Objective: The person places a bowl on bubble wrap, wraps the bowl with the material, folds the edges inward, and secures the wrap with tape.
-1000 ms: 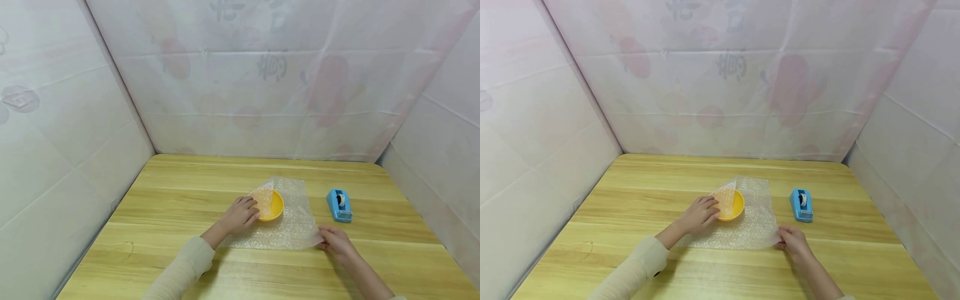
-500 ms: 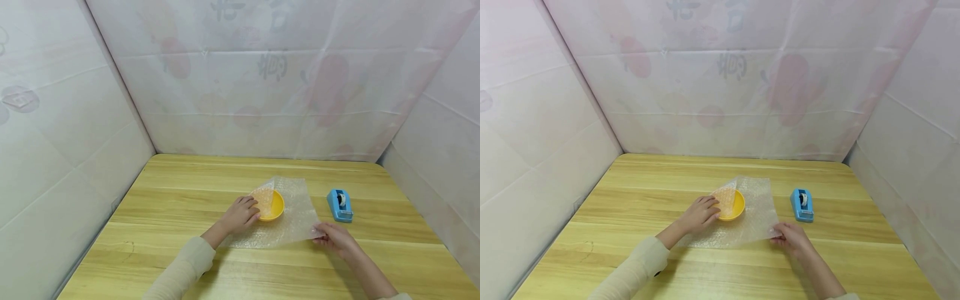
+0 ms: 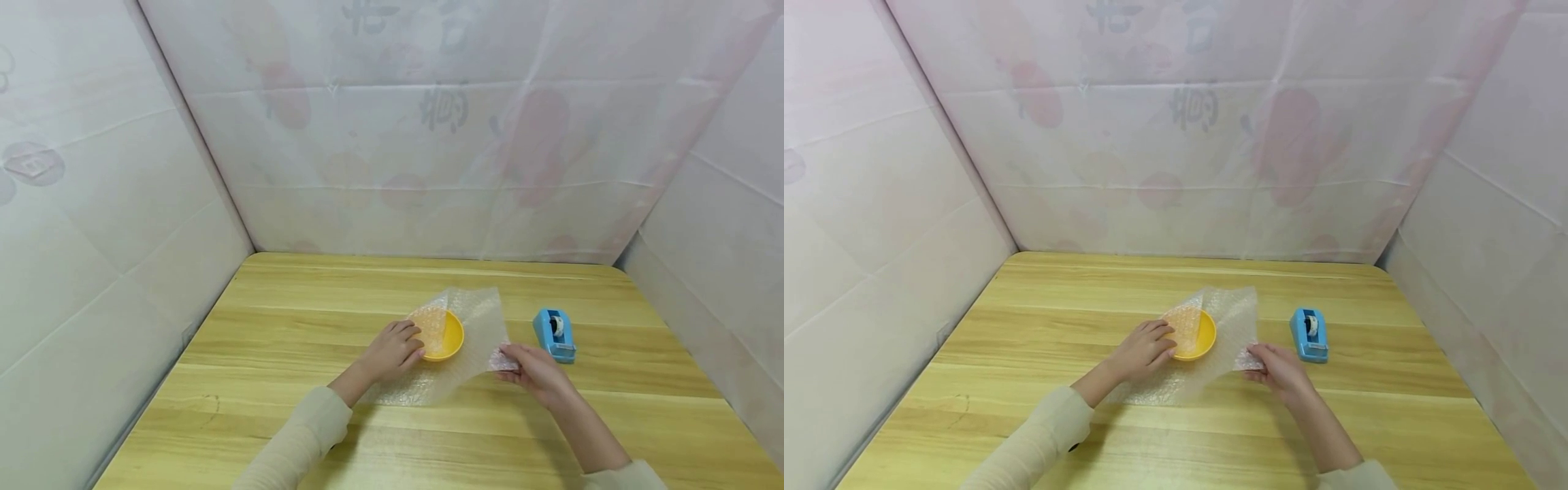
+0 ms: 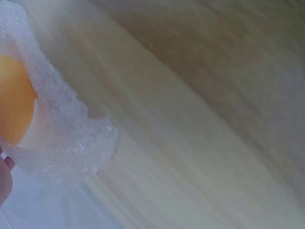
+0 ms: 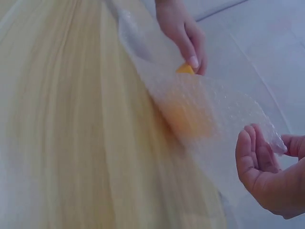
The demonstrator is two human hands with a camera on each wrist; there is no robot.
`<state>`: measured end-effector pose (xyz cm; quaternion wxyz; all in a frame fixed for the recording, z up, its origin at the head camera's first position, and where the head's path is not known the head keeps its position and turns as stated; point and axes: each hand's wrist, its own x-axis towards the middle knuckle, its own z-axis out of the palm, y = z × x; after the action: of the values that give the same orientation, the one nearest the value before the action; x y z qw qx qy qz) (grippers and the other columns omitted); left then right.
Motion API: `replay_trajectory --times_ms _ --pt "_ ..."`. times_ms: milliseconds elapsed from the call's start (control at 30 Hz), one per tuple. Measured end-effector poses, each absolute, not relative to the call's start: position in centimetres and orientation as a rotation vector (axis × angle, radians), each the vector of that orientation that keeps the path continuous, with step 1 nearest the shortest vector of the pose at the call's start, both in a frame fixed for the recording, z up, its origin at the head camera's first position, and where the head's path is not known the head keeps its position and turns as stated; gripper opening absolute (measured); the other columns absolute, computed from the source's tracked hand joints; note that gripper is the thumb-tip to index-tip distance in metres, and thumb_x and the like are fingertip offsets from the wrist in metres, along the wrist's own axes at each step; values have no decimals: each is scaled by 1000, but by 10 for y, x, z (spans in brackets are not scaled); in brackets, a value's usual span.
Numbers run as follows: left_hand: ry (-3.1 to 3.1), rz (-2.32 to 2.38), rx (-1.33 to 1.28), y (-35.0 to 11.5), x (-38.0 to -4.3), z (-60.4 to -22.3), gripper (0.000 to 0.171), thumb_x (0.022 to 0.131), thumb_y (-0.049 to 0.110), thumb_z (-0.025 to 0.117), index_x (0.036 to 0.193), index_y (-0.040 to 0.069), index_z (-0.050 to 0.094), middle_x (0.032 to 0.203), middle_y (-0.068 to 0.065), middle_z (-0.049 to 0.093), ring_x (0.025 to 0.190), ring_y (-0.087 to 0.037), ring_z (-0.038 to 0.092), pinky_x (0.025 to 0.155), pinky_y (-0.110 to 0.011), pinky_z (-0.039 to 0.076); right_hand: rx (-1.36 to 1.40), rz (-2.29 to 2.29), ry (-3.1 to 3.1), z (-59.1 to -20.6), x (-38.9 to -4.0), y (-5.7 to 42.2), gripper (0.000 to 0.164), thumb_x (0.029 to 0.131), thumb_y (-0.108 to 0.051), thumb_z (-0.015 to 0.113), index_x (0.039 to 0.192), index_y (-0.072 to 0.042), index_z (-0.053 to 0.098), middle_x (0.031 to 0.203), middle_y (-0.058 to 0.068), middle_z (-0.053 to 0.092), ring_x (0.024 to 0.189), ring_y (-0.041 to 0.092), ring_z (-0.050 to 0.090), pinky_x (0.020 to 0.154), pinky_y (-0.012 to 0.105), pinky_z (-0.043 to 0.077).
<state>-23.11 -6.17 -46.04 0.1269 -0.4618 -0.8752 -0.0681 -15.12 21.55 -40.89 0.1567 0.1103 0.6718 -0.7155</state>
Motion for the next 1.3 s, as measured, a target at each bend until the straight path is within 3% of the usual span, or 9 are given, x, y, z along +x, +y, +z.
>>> replay_trajectory --times_ms 167,333,600,800,933,1033,1167,1300 --pt "-2538 -201 -1345 -63 -232 -462 32 98 31 41 102 16 69 121 -6 61 118 -21 50 104 -36 38 302 -2089 1920 -401 -162 198 36 98 -19 44 120 10 45 91 -4 63 84 6 64 81 27 55" --pt "-2522 -196 -1349 -63 -232 -464 31 98 30 42 101 16 69 120 -5 61 117 -20 50 104 -35 37 326 -2129 1885 -396 -172 179 51 98 -21 43 133 15 32 93 -3 65 86 6 64 87 31 53" --pt "-2505 -174 -1345 -64 -233 -463 31 98 30 42 100 16 70 119 -5 62 117 -20 50 104 -34 37 413 -2262 1801 -398 -188 149 38 97 -13 43 124 15 39 85 1 61 79 10 64 79 27 55" --pt "-2523 -183 -1348 -64 -232 -462 31 98 29 41 101 16 70 121 -5 61 119 -20 50 105 -35 37 450 -2233 1886 -403 -195 133 42 97 -8 39 131 17 34 94 9 53 80 14 61 85 29 53" --pt "-2515 -185 -1351 -64 -232 -462 30 98 29 42 100 16 70 121 -6 61 119 -21 50 104 -35 37 423 -2138 2053 -408 -197 129 41 97 -10 42 130 15 40 99 13 57 86 16 63 87 29 53" --pt "-2501 -184 -1352 -63 -232 -463 30 97 28 43 99 16 70 120 -5 61 118 -20 50 103 -35 38 262 -2024 2260 -415 -194 130 39 95 -13 49 125 12 49 106 19 63 94 21 65 86 29 53" --pt "-2496 -195 -1354 -62 -231 -464 30 97 29 44 99 15 70 119 -6 62 117 -20 51 102 -35 40 -287 -1634 2715 -427 -184 134 30 91 -9 56 116 7 59 114 23 62 104 32 61 86 37 53" --pt "-2475 -214 -1355 -62 -231 -464 29 97 28 45 99 15 70 119 -6 62 116 -21 52 102 -36 40 -847 -1118 3074 -442 -176 138 27 87 -2 59 113 5 63 114 21 64 110 39 57 93 56 44"
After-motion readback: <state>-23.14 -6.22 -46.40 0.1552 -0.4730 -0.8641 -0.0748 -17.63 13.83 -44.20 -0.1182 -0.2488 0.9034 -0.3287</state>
